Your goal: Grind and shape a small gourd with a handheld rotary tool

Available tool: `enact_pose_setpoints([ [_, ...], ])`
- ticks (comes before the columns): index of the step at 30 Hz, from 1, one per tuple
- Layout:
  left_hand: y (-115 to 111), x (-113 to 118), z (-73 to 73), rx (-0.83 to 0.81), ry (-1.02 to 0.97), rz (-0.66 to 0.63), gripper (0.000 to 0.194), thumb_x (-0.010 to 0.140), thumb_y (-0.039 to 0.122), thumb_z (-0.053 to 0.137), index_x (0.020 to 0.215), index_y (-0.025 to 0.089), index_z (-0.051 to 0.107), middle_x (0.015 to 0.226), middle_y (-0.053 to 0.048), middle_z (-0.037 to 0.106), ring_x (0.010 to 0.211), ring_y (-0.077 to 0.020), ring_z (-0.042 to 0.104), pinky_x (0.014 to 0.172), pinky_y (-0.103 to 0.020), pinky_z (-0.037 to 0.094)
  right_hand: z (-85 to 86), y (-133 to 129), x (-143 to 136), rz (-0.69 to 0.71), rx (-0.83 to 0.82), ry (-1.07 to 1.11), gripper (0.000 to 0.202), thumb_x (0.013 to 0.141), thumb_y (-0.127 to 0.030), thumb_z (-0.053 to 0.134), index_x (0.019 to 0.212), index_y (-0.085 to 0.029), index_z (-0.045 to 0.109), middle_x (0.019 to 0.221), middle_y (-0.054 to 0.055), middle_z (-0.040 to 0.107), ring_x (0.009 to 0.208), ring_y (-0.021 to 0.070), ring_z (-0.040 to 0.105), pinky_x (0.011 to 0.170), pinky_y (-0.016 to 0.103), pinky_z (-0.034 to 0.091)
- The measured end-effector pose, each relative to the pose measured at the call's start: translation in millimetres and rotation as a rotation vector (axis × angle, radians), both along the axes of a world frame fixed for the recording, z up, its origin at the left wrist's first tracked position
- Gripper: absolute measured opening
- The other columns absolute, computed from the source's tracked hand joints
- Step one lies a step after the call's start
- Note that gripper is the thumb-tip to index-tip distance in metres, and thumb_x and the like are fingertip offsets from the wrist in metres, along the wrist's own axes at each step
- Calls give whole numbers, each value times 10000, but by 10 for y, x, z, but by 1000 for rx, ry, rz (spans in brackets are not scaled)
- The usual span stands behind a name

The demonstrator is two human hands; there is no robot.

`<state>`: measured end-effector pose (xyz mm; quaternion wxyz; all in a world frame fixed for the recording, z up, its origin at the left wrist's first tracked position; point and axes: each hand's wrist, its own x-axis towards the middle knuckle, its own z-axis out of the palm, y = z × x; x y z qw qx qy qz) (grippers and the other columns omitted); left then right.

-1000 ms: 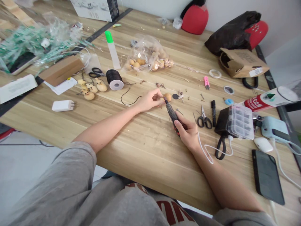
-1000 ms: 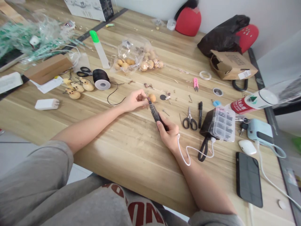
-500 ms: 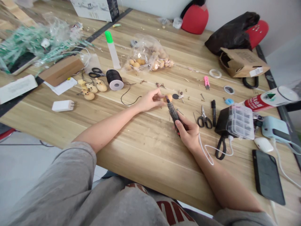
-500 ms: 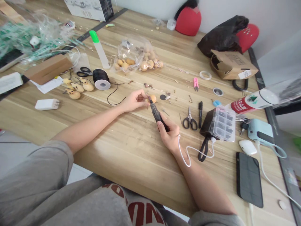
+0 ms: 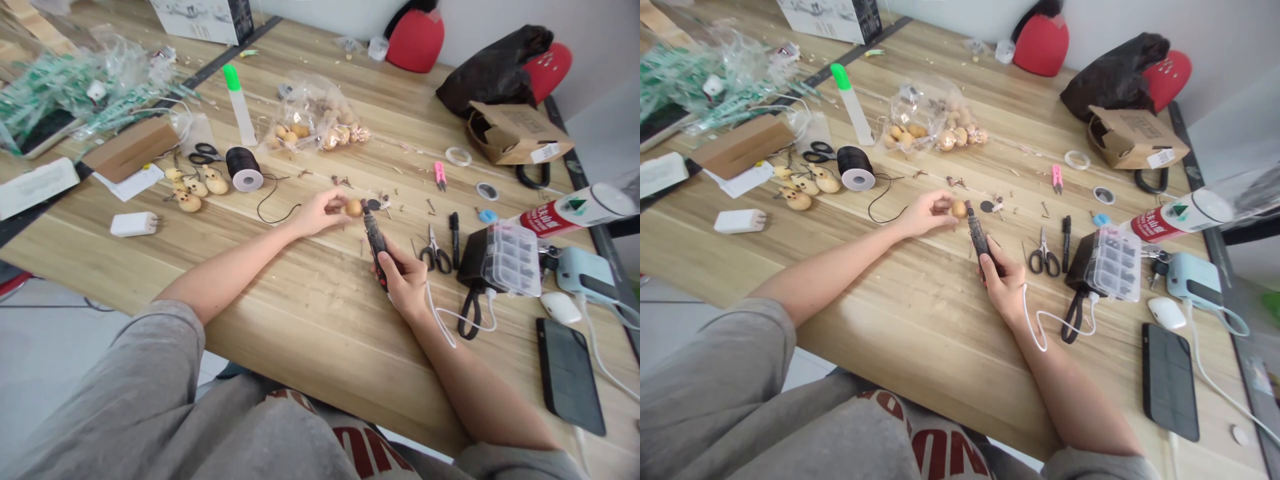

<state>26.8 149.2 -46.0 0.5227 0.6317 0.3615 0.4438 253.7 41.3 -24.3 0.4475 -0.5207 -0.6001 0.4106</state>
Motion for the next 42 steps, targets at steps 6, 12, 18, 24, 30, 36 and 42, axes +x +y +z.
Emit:
enact_pose_setpoints([
  [6,15,-4,-12,85,62,-17,585,724,505,835,1156,131,709,1226,-165,747,1143,-254,709,1057,-429,529,-29,-15,3,54,45,-91,474,881,-436,626,1244,-151,738,642,11,624,536,142,548,515,297,494],
  [12,-9,-5,14,112,128,-28,586,779,495,792,1195,90,714,1079,-132,775,958,-213,723,924,-374,559,-23,-12,-4,-5,49,-56,488,889,-437,618,1257,-137,728,615,-1,609,509,133,532,485,276,471],
  [18,-28,-4,52,135,178,3,462,813,405,759,1166,108,734,992,-86,766,852,-162,678,814,-307,530,0,13,5,-23,0,-9,454,895,-433,610,1241,-169,739,665,11,660,487,127,538,437,257,455],
  [24,-9,-15,43,140,210,-7,411,821,402,734,1097,98,750,797,-32,697,699,-115,587,698,-263,463,-16,7,2,-23,0,-2,487,875,-423,624,1261,-145,728,616,-3,615,473,129,536,443,265,458],
  [30,-8,-27,48,151,254,21,441,844,424,703,1151,111,751,699,-7,626,631,-107,532,623,-251,424,-35,-5,3,27,55,-76,445,887,-419,621,1203,-135,753,611,-1,590,520,141,542,507,290,479],
  [36,-24,-18,70,135,222,1,388,822,371,721,1107,109,754,800,-39,710,726,-130,618,707,-267,486,-29,11,23,-21,14,-32,461,905,-433,600,1251,-157,730,645,-1,626,481,122,520,449,262,432],
  [42,-32,-3,66,100,218,25,421,804,347,741,1146,101,748,814,-50,729,740,-137,630,729,-279,504,-20,12,20,-35,-22,1,468,882,-422,624,1244,-147,733,640,-2,625,482,123,527,439,256,427],
])
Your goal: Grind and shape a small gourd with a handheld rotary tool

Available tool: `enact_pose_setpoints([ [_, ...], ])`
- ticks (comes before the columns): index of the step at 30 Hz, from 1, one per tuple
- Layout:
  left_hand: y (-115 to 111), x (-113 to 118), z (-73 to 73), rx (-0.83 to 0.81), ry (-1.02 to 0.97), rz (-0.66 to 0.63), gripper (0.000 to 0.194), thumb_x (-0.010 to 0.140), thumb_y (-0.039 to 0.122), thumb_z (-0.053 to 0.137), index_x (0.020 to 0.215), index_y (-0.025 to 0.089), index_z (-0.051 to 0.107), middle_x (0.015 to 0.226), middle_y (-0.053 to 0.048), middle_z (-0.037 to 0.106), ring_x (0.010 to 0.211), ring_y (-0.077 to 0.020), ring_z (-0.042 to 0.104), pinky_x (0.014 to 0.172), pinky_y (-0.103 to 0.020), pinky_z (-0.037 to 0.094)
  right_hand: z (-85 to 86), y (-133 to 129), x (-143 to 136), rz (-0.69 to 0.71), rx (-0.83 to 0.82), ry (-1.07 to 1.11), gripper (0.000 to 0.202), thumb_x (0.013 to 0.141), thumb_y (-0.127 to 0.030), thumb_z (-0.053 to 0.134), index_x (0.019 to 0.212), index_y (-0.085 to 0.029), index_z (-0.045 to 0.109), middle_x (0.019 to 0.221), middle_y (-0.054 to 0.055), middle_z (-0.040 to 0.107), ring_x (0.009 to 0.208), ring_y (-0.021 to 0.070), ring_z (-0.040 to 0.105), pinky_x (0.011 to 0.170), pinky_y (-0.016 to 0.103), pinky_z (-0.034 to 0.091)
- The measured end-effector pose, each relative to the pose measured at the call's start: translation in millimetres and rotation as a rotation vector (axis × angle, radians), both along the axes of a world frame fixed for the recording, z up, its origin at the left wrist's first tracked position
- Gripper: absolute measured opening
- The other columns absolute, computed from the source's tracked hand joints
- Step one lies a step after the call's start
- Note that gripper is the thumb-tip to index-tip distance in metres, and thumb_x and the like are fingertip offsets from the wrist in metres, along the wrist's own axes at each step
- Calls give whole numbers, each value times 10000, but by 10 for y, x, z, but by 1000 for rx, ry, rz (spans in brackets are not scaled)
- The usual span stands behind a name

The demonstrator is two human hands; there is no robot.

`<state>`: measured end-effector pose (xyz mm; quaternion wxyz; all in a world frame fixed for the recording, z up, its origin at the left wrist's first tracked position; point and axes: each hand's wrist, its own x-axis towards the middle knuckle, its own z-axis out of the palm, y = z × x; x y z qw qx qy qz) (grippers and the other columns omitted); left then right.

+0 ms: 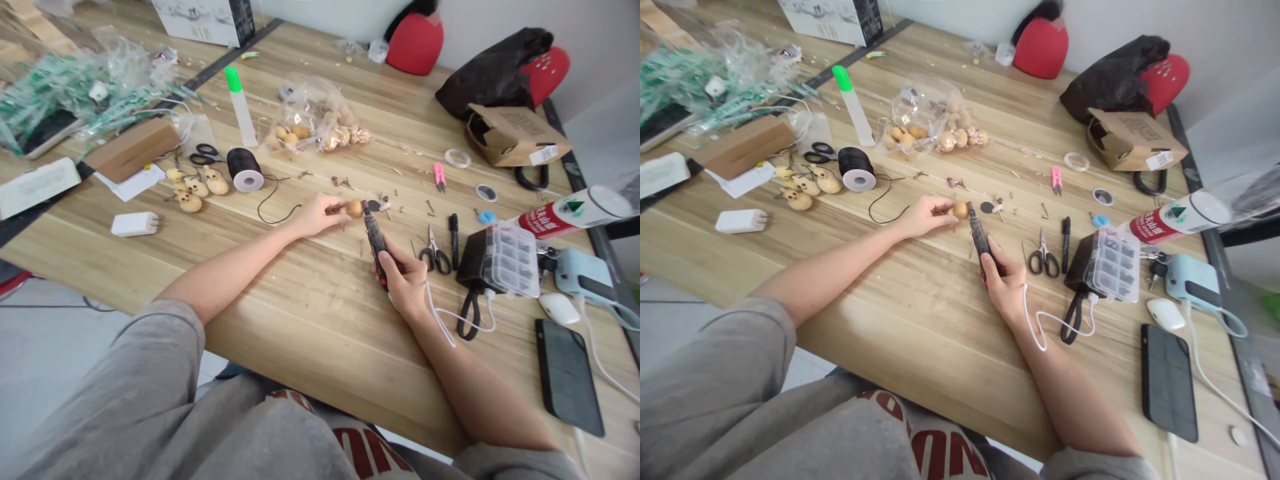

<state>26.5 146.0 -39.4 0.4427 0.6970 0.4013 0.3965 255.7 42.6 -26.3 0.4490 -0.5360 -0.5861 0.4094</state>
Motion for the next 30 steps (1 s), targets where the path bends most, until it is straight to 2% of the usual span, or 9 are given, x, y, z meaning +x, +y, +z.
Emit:
enact_pose_setpoints([
  [6,2,8,4,-22,-6,17,479,746,406,802,1114,105,751,923,-74,758,830,-171,664,803,-317,534,2,-2,-11,17,4,-4,494,866,-438,634,1253,-147,728,605,-12,604,464,117,513,445,263,443],
  [12,3,2,11,-9,22,28,470,736,481,797,1016,107,753,878,-63,748,821,-177,664,770,-302,530,8,-5,-5,55,17,-6,464,872,-438,632,1217,-149,744,598,-15,591,453,112,494,439,263,428],
  [16,3,-10,18,5,41,7,426,767,465,769,997,107,747,843,-61,741,772,-157,650,745,-288,518,19,-19,-17,73,58,-57,437,870,-424,631,1185,-151,763,603,-6,596,496,131,516,485,283,450],
  [19,3,-14,17,13,25,-23,414,770,426,762,1031,104,741,905,-77,756,806,-164,664,780,-301,521,32,-24,-29,86,100,-107,439,864,-435,637,1173,-154,772,622,9,620,561,157,563,551,309,493],
  [22,3,-11,5,18,-8,-45,448,736,384,789,1077,99,730,974,-87,762,864,-180,680,827,-320,528,39,-13,-30,56,64,-87,469,872,-453,618,1203,-152,760,605,2,607,507,145,535,498,298,473],
  [26,9,-5,-16,7,-9,-8,487,710,370,810,1116,111,736,1003,-81,766,883,-190,680,840,-336,538,29,10,-12,26,-10,-20,508,869,-447,622,1261,-141,728,593,-11,588,455,124,496,446,276,435],
  [30,6,-12,-2,-16,21,-20,467,726,374,797,1096,92,751,949,-78,762,852,-186,677,840,-336,537,7,-2,-2,61,31,-26,488,881,-445,621,1246,-141,733,600,-11,584,468,121,489,469,281,437],
])
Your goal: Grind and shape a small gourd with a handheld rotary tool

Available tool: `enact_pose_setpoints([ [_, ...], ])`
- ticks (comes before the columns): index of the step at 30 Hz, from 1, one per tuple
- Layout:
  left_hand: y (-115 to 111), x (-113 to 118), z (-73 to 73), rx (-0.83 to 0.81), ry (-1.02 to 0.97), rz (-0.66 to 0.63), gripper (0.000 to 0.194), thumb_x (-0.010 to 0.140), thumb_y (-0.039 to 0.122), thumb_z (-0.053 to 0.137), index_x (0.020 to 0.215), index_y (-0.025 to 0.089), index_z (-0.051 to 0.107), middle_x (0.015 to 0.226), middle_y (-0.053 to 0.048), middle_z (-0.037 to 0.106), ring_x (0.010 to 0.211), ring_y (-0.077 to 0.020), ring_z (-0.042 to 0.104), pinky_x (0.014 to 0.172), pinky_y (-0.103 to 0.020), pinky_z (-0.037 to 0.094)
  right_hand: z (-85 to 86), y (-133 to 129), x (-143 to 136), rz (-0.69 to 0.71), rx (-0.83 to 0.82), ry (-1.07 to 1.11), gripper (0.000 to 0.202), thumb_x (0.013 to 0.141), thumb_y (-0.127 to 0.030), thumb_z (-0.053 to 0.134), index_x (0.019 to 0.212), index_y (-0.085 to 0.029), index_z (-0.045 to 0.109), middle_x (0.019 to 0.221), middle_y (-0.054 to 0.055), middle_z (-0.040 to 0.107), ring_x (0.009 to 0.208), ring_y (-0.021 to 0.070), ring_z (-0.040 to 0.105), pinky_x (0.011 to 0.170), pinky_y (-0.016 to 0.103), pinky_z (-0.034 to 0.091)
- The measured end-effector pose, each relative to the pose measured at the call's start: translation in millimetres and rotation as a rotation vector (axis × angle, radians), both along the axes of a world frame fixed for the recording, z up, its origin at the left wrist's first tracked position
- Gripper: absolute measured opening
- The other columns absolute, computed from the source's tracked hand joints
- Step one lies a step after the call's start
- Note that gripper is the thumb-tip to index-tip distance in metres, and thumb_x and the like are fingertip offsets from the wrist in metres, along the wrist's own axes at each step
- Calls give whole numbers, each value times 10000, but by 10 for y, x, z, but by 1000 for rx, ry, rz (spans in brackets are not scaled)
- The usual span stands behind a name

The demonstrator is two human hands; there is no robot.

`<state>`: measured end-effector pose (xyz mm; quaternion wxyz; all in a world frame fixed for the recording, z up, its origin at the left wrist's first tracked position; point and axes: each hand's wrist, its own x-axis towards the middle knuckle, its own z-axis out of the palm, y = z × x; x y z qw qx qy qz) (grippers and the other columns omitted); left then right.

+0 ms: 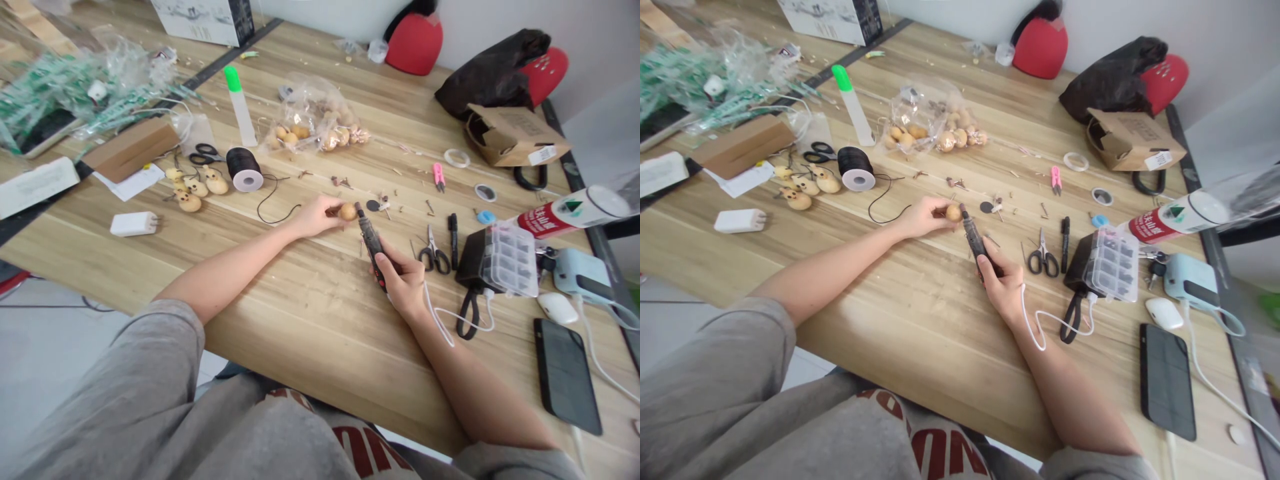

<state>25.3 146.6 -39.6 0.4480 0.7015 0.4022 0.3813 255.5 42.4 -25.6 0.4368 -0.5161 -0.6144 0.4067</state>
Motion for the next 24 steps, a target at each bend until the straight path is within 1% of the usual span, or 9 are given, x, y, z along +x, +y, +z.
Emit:
enact_pose_setpoints([
  [5,-18,-9,47,14,17,-53,401,760,347,764,1069,93,764,936,-79,764,841,-173,671,813,-302,523,1,-23,-18,35,62,-74,462,887,-452,615,1203,-146,755,636,8,610,530,148,540,532,309,478],
  [9,-12,-3,43,26,31,-21,410,738,305,771,1098,109,768,983,-73,778,881,-191,686,853,-318,527,6,-13,-16,-6,10,-32,485,888,-466,608,1240,-158,738,605,-7,586,484,134,506,480,287,447],
  [12,-7,-2,36,25,45,0,429,727,297,779,1109,102,767,996,-79,780,881,-195,690,853,-320,528,8,-8,-12,-14,-14,-4,489,882,-460,616,1242,-152,736,597,-12,583,454,122,483,451,276,424],
  [18,-17,-10,50,52,38,-52,376,763,345,754,1056,111,777,949,-74,776,858,-177,683,800,-279,531,20,-22,-29,21,72,-84,448,870,-458,623,1167,-158,772,630,12,621,541,159,566,528,311,493],
  [20,-12,-8,41,61,46,-39,365,759,335,754,1051,117,777,962,-76,782,867,-180,691,813,-285,537,22,-20,-29,9,57,-79,453,871,-454,621,1178,-154,767,626,10,618,530,152,557,517,304,487],
  [24,-3,3,19,51,65,12,382,740,292,753,1079,118,775,1036,-89,794,925,-203,708,880,-323,546,17,-13,-17,-15,-13,-21,485,882,-455,611,1230,-144,741,589,-9,586,459,128,499,448,280,441],
])
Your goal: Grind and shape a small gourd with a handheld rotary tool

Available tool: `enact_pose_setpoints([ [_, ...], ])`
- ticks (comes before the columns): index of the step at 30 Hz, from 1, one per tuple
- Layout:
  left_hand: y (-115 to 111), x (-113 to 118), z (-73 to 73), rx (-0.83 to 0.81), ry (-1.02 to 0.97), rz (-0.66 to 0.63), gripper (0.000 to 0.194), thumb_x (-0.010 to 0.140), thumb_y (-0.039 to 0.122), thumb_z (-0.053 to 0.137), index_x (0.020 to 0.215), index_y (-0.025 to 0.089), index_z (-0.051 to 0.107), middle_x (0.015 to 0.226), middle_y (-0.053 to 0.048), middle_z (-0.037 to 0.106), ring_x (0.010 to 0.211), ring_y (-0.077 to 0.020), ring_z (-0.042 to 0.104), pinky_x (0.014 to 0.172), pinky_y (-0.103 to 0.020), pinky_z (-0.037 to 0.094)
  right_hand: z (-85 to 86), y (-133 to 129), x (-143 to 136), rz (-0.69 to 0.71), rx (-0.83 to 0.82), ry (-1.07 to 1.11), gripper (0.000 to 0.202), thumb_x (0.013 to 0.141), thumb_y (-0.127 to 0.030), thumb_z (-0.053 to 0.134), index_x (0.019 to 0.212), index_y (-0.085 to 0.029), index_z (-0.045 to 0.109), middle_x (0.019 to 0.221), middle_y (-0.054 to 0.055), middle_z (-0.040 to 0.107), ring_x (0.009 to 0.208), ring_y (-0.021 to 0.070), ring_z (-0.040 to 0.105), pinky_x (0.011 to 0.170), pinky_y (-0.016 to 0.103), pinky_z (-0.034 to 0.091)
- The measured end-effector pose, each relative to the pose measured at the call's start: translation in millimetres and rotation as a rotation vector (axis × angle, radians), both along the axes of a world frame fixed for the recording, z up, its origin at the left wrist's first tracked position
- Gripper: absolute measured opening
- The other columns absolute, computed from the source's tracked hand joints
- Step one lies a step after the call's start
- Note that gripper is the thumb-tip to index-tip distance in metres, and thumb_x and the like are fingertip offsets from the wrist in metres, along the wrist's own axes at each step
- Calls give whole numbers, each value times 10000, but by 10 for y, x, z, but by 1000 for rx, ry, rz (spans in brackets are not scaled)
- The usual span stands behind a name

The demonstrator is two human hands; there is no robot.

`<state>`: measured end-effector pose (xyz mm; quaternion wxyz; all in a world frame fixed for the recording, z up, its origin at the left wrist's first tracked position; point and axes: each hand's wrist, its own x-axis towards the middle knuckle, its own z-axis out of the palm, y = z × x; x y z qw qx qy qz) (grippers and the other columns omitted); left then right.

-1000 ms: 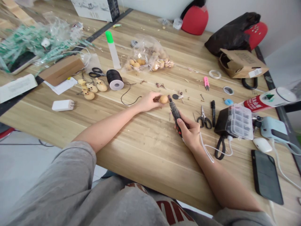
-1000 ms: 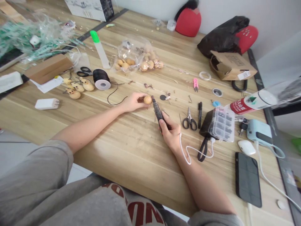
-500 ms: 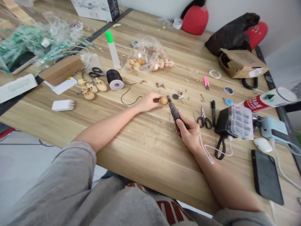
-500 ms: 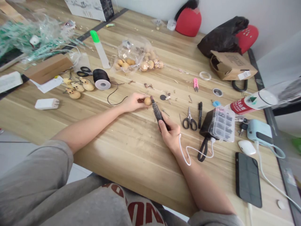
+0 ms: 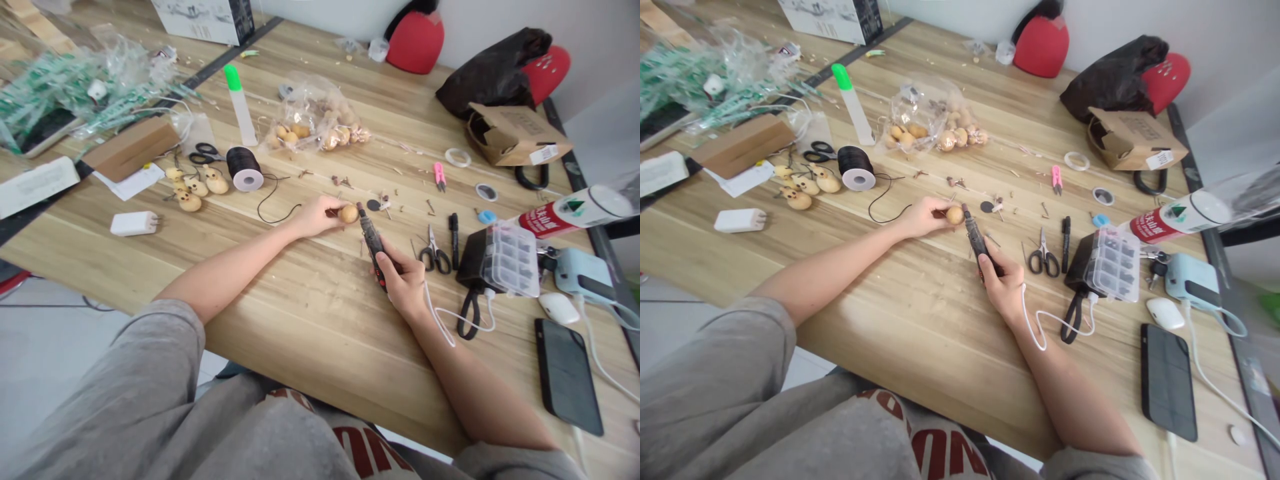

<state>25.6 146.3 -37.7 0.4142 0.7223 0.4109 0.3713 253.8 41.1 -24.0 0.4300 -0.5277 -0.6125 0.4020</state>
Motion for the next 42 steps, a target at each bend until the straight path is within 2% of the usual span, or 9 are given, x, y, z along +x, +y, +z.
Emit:
enact_pose_setpoints([
  [8,-28,-8,57,10,2,-67,334,755,321,745,1013,113,787,989,-90,789,916,-198,706,823,-278,549,-18,-7,5,27,75,-71,455,873,-448,628,1195,-158,764,616,11,620,550,160,570,518,303,494],
  [15,9,-2,-6,6,3,28,379,726,211,739,1089,110,780,1058,-96,799,961,-209,723,886,-304,550,-11,7,1,8,14,-6,474,882,-448,608,1220,-146,749,587,-9,578,461,130,497,454,282,430],
  [21,-22,-15,56,14,25,-38,280,793,294,713,993,113,788,978,-90,792,893,-189,717,824,-271,538,-13,-8,3,57,104,-94,443,872,-451,631,1178,-162,769,654,14,633,565,156,568,546,307,494],
  [28,17,2,-6,18,0,33,343,733,179,736,1069,127,783,1086,-92,797,1008,-223,725,902,-319,559,-14,-4,13,2,-17,5,478,887,-442,620,1246,-150,737,588,-10,585,453,128,497,448,280,429],
  [34,8,-6,4,18,4,32,333,736,233,743,1043,108,779,1067,-99,793,992,-213,721,905,-302,551,-15,-1,0,5,31,-33,484,874,-458,622,1210,-137,755,586,-3,592,494,143,518,489,294,452],
  [39,-19,-13,50,10,5,-9,283,779,311,717,967,108,774,977,-82,786,901,-197,712,841,-280,540,-17,-2,0,80,124,-76,416,873,-443,634,1116,-141,784,641,19,626,564,156,567,547,307,471],
  [42,-10,-15,30,13,10,-10,295,773,302,711,987,109,772,990,-83,785,916,-201,710,848,-290,538,-14,-5,5,65,108,-75,409,882,-432,629,1130,-143,778,630,12,614,549,148,551,537,301,462],
])
